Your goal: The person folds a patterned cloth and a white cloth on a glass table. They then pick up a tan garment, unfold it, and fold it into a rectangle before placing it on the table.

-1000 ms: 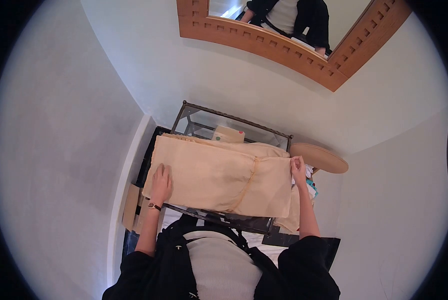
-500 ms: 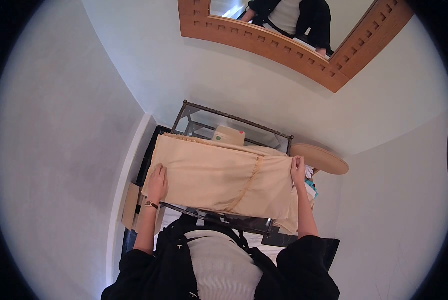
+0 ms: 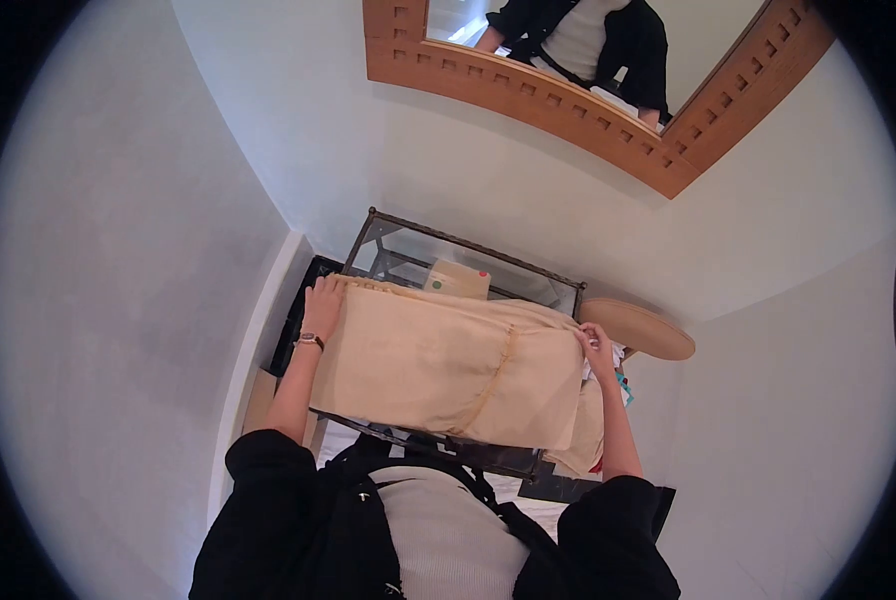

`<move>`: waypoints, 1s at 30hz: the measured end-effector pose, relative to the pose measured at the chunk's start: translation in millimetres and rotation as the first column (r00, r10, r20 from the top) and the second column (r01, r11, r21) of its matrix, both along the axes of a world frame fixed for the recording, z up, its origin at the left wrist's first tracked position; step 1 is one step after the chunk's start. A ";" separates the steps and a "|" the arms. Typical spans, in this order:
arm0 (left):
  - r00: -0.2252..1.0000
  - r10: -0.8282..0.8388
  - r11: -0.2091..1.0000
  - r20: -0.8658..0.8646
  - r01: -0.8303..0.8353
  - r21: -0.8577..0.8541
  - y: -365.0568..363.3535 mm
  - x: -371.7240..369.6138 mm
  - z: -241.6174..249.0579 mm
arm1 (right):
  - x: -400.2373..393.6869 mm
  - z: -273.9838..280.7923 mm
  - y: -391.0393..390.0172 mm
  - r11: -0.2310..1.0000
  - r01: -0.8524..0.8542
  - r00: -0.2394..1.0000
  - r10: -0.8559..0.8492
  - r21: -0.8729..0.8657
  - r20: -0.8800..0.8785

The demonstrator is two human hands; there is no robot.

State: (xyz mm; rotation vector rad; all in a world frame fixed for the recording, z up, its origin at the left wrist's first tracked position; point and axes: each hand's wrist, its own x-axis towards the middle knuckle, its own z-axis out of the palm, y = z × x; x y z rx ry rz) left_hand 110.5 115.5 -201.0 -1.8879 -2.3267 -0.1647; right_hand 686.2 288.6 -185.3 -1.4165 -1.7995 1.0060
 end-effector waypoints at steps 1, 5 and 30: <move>1.000 0.002 1.000 -0.006 -0.002 -0.001 3.2 -2.1 -1.8 | -0.1 3.2 -1.1 0.999 -0.026 0.999 0.025 0.036 0.036; 0.967 0.099 0.995 0.236 -0.098 -0.015 4.3 -8.6 29.1 | 4.5 7.5 4.2 0.938 -0.257 0.944 0.192 0.232 0.270; 0.950 0.125 0.908 0.287 -0.226 0.353 -7.4 15.5 19.3 | -42.4 -24.7 8.6 0.944 0.226 0.965 -0.251 0.238 0.079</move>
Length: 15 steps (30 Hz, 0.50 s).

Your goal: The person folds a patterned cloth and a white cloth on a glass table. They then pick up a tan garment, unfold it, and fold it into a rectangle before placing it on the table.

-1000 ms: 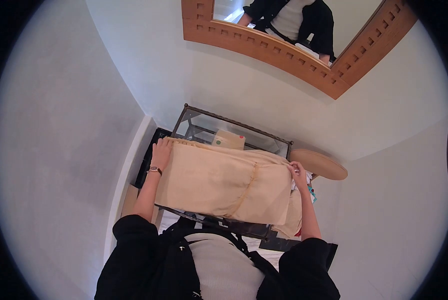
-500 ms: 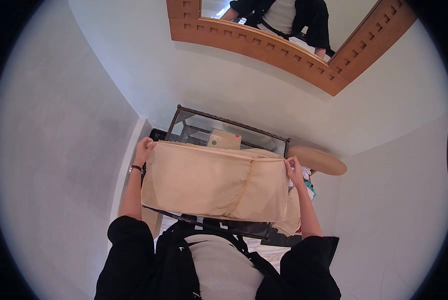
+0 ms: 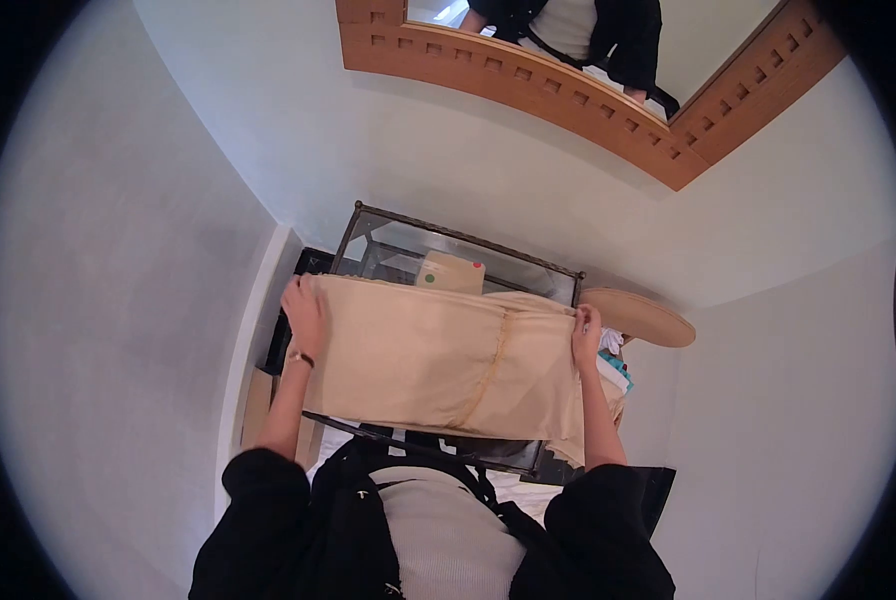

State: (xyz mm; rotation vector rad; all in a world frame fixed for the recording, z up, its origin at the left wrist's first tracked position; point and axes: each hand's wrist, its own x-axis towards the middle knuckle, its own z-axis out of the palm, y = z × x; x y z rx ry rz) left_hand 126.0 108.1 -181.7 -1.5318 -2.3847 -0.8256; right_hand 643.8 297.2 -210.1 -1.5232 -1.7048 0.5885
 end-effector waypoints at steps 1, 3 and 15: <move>0.996 -0.088 0.991 0.033 0.091 -0.100 -10.5 15.8 11.9 | -1.5 7.9 -7.4 0.999 0.049 0.998 -0.049 -0.007 -0.037; 0.963 -0.250 0.924 0.098 0.268 -0.274 -39.0 38.4 11.1 | -8.9 23.5 -23.7 0.997 0.082 0.991 -0.082 -0.008 -0.104; 0.913 -0.402 0.755 0.073 0.376 -0.537 -132.6 76.0 -0.4 | 41.9 -17.3 -71.5 0.829 0.119 0.974 -0.203 -0.546 -0.096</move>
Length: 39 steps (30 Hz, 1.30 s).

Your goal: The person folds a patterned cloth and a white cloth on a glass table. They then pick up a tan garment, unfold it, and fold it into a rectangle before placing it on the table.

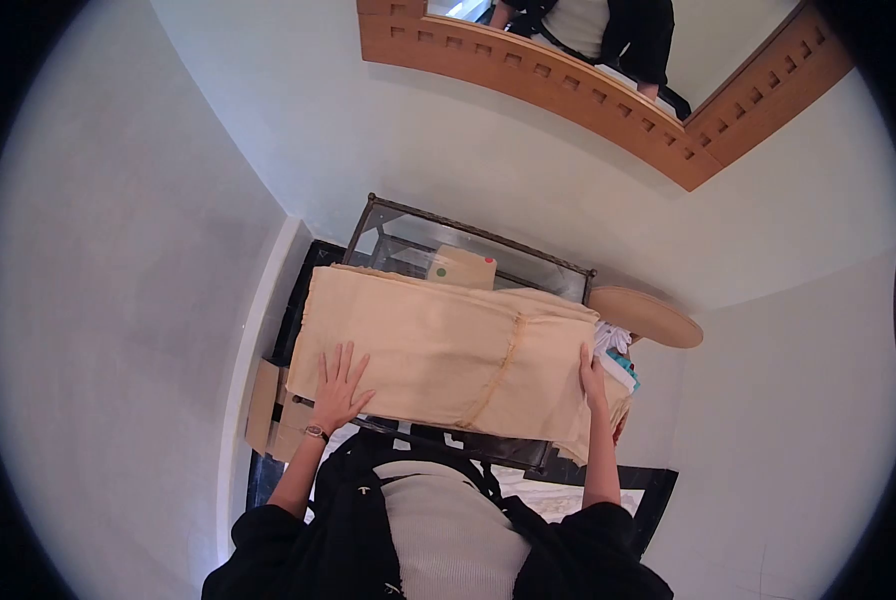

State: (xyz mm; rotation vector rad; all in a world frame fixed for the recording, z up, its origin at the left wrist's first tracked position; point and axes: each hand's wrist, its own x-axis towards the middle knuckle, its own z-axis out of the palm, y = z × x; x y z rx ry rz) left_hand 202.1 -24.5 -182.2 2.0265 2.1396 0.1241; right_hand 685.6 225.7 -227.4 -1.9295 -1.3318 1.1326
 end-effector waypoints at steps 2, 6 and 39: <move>1.000 0.005 1.000 0.003 -0.005 0.018 -0.4 0.6 1.1 | 12.3 17.6 -10.8 0.975 -0.090 0.995 0.080 -0.204 -0.055; 1.000 0.003 0.999 -0.011 -0.003 0.043 -2.4 0.9 -2.4 | 18.5 25.4 -32.8 0.981 -0.190 0.978 0.186 -0.038 -0.094; 0.847 -0.312 0.946 0.430 0.320 0.056 27.8 103.0 18.5 | -108.8 432.2 -46.3 0.631 -0.055 0.981 0.180 0.774 -0.076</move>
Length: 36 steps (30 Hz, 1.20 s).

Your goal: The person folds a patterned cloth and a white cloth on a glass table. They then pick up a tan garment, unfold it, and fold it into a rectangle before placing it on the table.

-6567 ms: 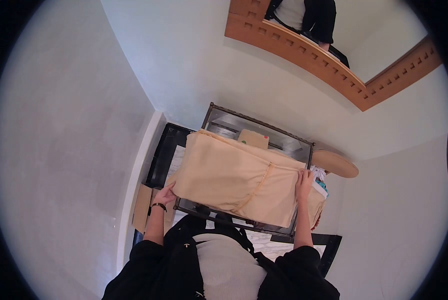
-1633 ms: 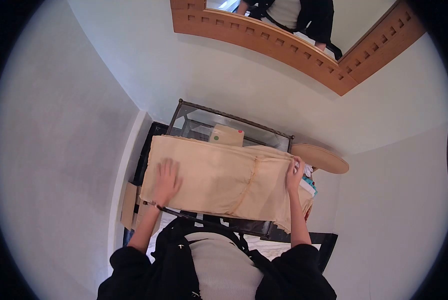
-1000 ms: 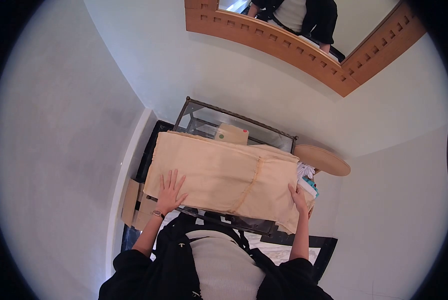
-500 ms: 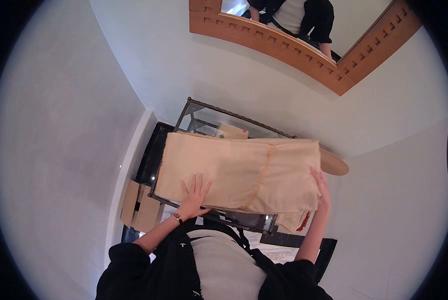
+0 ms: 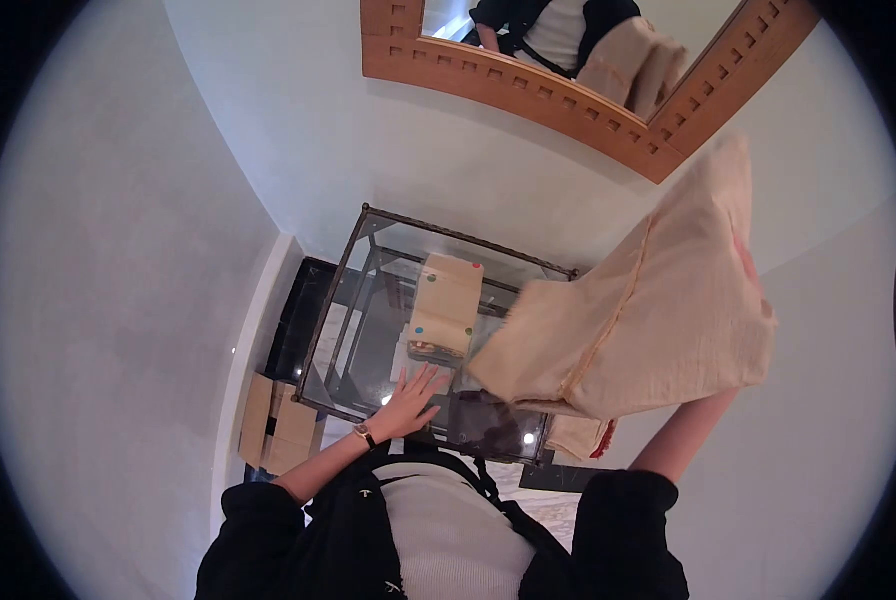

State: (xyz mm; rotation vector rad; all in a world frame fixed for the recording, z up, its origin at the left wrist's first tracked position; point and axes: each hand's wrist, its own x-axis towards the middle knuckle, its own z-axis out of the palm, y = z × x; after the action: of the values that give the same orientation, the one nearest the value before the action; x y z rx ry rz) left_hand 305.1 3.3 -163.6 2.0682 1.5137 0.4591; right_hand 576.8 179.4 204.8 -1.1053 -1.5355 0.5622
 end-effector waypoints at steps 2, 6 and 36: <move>0.971 0.072 0.994 0.228 -0.051 -0.095 5.9 -3.0 -4.2 | -27.1 12.8 2.1 0.993 -0.039 0.998 0.033 0.113 0.057; 0.455 0.484 0.842 0.748 -0.010 -0.539 27.3 -10.3 -10.7 | -84.0 12.4 28.0 0.898 -0.424 0.904 0.413 -0.116 -0.107; -0.374 0.822 0.529 0.431 0.781 -0.331 11.4 8.6 -45.0 | -323.9 -170.5 -67.6 0.294 -0.910 0.407 0.504 -0.292 -0.762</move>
State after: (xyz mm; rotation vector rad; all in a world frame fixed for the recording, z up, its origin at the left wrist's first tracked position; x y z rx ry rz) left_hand 313.6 14.7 -208.6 -0.1534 0.0975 0.8684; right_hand 252.9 111.8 34.3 -0.4862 -1.2359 2.1209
